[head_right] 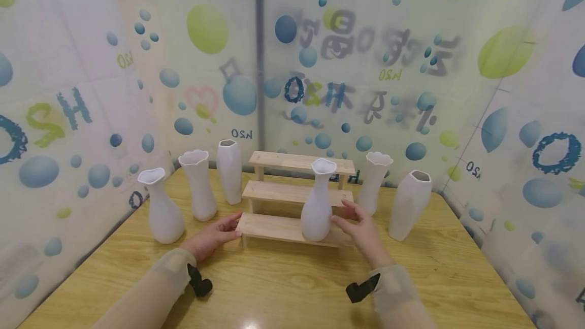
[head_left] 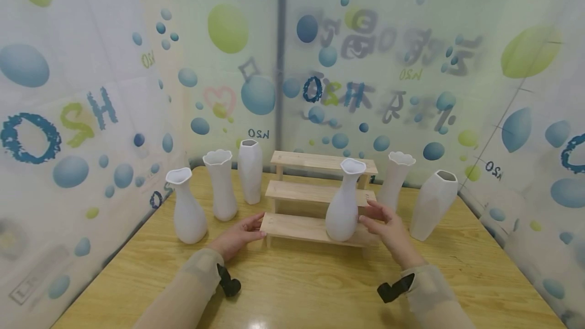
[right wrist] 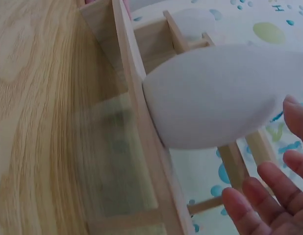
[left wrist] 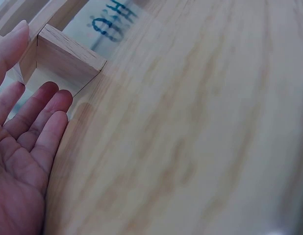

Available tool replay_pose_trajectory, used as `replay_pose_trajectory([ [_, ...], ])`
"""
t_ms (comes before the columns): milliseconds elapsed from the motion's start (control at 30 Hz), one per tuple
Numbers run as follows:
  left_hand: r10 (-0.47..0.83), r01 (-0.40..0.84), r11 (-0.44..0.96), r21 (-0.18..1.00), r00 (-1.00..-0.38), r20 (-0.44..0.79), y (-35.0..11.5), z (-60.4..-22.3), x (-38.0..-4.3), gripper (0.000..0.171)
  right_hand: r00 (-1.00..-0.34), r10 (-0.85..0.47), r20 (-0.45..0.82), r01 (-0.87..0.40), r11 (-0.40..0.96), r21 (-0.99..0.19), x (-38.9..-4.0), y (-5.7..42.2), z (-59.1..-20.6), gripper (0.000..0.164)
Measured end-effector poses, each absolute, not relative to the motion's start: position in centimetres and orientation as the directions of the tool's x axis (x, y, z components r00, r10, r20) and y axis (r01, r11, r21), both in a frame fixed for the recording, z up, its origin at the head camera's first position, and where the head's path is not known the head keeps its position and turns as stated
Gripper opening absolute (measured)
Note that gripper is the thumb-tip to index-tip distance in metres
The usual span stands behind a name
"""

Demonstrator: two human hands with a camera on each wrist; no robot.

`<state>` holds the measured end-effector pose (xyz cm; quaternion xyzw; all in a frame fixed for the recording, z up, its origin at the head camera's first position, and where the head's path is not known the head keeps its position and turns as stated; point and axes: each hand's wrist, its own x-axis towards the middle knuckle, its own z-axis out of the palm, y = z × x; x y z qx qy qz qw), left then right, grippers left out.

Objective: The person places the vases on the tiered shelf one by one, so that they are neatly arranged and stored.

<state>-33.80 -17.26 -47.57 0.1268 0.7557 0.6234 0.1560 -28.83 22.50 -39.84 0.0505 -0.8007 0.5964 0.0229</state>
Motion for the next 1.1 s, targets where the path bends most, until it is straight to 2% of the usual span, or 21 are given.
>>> replay_pose_trajectory([
  [400, 0.373, -0.004, 0.207, 0.978, -0.924, -0.082, -17.3, -47.7, -33.9, 0.076, -0.993, 0.001, 0.115, -0.109, 0.317, -0.942, -28.8, 25.2, -42.2, 0.061],
  [633, 0.368, -0.002, 0.213, 0.977, -0.926, -0.082, -17.3, -47.7, -34.0, 0.075, -0.998, -0.024, 0.06, -0.065, 0.323, -0.944, -29.0, 26.0, -44.5, 0.062],
  [867, 0.371, -0.013, 0.204, 0.979, -0.924, -0.089, -17.3, -47.9, -34.0, 0.075, -0.997, -0.066, 0.038, -0.053, 0.247, -0.968, -29.1, 26.1, -46.1, 0.062],
  [1100, 0.377, -0.001, 0.194, 0.981, -0.923, -0.075, -17.5, -48.0, -34.0, 0.074, -0.998, -0.054, 0.031, -0.043, 0.244, -0.969, -29.4, 26.0, -47.1, 0.062],
])
